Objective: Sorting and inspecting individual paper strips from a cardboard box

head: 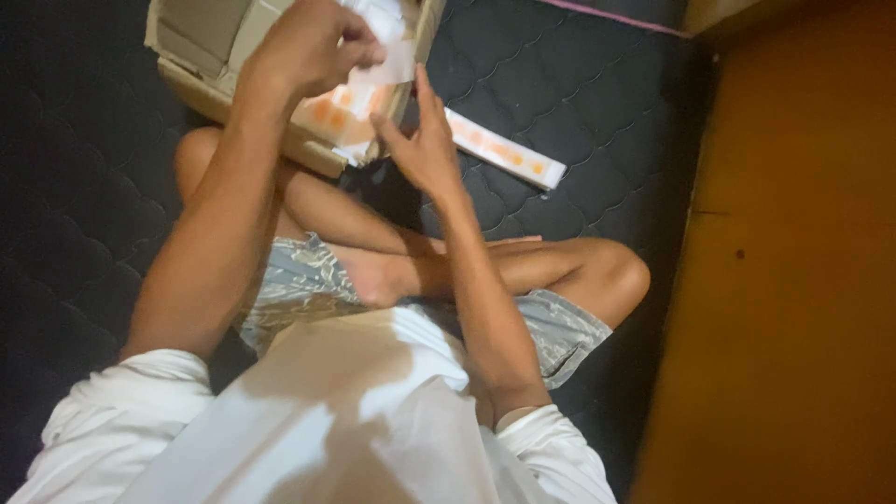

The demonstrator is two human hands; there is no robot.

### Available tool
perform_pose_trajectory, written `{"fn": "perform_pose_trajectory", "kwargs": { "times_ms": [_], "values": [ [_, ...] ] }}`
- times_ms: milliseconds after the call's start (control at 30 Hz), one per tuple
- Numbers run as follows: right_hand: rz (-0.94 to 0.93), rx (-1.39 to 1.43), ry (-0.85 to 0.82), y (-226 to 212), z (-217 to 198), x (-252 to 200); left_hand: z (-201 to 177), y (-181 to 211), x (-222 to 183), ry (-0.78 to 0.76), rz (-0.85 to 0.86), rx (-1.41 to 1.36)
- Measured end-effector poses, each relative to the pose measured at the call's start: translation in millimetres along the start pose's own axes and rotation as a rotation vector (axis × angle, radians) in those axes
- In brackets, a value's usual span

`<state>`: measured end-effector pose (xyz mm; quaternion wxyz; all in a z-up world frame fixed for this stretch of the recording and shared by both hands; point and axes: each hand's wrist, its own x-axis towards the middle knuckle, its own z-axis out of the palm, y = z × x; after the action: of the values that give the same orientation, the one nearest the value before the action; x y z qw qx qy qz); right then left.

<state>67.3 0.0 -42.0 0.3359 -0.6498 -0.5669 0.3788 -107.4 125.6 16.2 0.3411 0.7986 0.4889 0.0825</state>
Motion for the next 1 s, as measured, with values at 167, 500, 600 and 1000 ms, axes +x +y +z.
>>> {"fn": "perform_pose_trajectory", "kwargs": {
  "times_ms": [167, 500, 600, 1000],
  "values": [
    [0.082, 0.544, 0.195, 40, -24, -11, 0, 63, -11, -0.086, 0.219, -0.257],
    [0.101, 0.506, 0.343, 14, -119, -88, 73, 137, -5, -0.370, 0.098, -0.405],
    [0.117, 0.526, 0.303, 22, -124, -95, 85, 146, -6, -0.420, 0.067, -0.461],
    [0.240, 0.687, 0.567, 77, -123, -90, 101, 91, -6, -0.432, 0.164, -0.336]
  ]
}}
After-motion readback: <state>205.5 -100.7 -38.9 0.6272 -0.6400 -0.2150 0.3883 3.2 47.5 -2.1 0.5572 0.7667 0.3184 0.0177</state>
